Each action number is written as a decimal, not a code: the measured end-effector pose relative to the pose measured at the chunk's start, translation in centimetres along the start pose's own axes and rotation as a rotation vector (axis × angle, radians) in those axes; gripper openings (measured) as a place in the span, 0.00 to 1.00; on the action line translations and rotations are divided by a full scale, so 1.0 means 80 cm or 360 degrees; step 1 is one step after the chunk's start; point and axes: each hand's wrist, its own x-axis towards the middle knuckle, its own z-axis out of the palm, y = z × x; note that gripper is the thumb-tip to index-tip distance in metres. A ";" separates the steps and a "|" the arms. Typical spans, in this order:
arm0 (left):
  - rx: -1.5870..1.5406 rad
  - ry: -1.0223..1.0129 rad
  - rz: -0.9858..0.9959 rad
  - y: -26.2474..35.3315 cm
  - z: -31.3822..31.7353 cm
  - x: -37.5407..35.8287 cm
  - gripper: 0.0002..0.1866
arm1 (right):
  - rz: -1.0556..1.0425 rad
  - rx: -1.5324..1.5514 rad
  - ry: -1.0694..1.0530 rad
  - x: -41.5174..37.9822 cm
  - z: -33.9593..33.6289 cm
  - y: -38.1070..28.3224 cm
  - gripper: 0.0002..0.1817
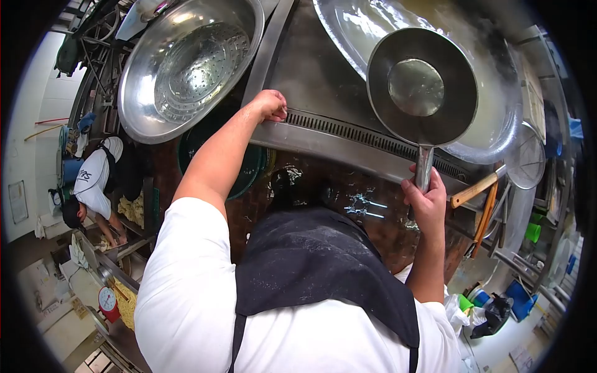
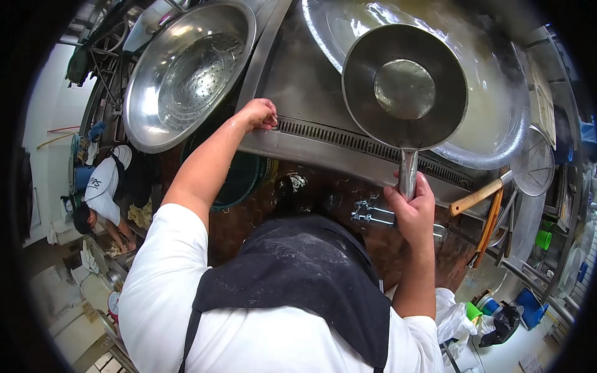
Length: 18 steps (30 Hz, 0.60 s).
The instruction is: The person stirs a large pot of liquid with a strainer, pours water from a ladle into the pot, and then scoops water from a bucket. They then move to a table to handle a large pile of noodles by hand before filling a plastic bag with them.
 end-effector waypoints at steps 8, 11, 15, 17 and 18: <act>-0.1295 -0.0574 0.0240 0.014 -0.022 -0.108 0.03 | 0.0048 0.0030 -0.0065 -0.014 0.032 -0.020 0.20; -0.1223 -0.0363 0.0310 0.016 -0.046 -0.177 0.14 | -0.0016 0.0025 -0.0101 -0.011 0.049 -0.024 0.20; -0.0584 0.1356 0.1751 0.044 -0.153 -0.305 0.11 | -0.0051 -0.0022 -0.0191 0.001 0.084 -0.037 0.19; -0.0419 0.2339 0.2287 0.064 -0.222 -0.416 0.13 | -0.0014 0.0005 -0.0197 0.008 0.105 -0.046 0.19; 0.0262 0.3218 0.2184 0.059 -0.269 -0.466 0.18 | -0.0035 0.0012 -0.0222 0.010 0.117 -0.053 0.18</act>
